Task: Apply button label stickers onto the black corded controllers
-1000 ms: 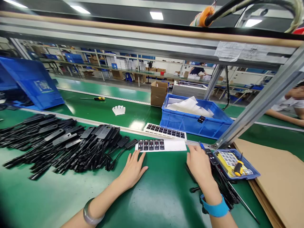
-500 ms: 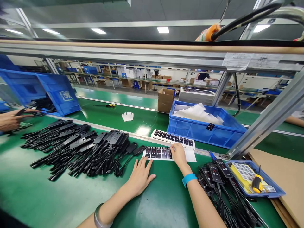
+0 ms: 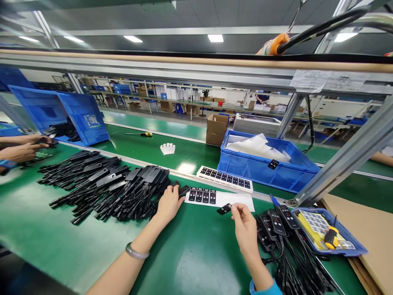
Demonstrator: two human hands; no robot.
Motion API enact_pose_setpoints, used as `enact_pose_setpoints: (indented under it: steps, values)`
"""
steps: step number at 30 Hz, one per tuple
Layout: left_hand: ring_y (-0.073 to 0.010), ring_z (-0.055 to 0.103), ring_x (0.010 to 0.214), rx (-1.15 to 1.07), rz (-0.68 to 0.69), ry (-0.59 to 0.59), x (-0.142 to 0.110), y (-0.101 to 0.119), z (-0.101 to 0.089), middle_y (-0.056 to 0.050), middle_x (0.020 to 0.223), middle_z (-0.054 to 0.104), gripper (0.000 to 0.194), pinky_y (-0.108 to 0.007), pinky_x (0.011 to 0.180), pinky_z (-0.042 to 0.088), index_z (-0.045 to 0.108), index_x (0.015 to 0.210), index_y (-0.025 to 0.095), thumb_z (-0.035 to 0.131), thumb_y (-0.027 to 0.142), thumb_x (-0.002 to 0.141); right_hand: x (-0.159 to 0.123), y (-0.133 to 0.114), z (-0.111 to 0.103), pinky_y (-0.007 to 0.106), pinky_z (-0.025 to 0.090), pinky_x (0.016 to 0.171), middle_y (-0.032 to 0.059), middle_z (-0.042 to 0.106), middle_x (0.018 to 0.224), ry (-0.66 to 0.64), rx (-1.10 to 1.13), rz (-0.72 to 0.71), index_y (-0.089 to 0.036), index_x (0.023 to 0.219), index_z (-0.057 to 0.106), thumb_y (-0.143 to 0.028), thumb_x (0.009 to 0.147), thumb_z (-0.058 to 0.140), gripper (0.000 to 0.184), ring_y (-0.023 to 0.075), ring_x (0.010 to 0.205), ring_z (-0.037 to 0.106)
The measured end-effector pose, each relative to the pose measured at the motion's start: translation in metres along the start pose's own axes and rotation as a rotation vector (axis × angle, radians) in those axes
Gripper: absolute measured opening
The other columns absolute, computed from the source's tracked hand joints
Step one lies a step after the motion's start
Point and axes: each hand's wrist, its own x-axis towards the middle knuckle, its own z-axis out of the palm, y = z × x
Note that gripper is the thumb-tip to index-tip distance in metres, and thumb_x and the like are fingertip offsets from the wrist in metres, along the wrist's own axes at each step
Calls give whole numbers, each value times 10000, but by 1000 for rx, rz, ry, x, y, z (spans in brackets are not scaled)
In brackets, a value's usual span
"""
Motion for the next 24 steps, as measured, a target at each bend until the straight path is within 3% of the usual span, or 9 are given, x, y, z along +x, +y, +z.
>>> enact_pose_setpoints:
  steps: [6, 10, 15, 19, 24]
  values:
    - [-301, 537, 992, -231, -83, -10, -1, -2, -8, -137, 1009, 496, 163, -404, 796, 471, 531, 969, 116, 546, 174, 817, -32, 1, 4, 289, 462, 630, 10, 553, 733, -122, 22, 20, -202, 822, 577, -468, 818, 580, 266, 166, 648, 535]
    - [-228, 573, 841, -547, -126, -77, -7, 4, -21, -78, 945, 512, 224, -345, 720, 463, 464, 1033, 156, 518, 255, 840, -39, -2, 4, 273, 449, 624, -7, 538, 738, -124, 88, 45, -217, 862, 542, -449, 849, 563, 233, 147, 625, 536]
    - [-108, 500, 549, -1070, -184, -431, -36, 35, -16, -8, 746, 539, 251, -227, 507, 404, 456, 991, 165, 496, 368, 848, -43, -8, 2, 252, 418, 581, -29, 506, 692, -149, 122, 68, -222, 900, 536, -425, 876, 542, 205, 123, 562, 496]
    - [-99, 570, 609, -1384, -265, -696, -64, 61, -10, -79, 855, 615, 251, -257, 609, 493, 444, 934, 154, 520, 369, 828, -44, -10, 1, 233, 397, 520, -31, 503, 698, -168, 121, 86, -213, 883, 548, -413, 867, 557, 200, 101, 514, 470]
    - [-148, 662, 715, -1673, -342, -951, -80, 70, -15, -49, 865, 639, 410, -301, 716, 532, 442, 1028, 162, 680, 194, 695, -45, -14, 2, 216, 361, 444, -24, 518, 658, -190, 94, 137, -190, 820, 587, -434, 795, 637, 250, 92, 472, 431]
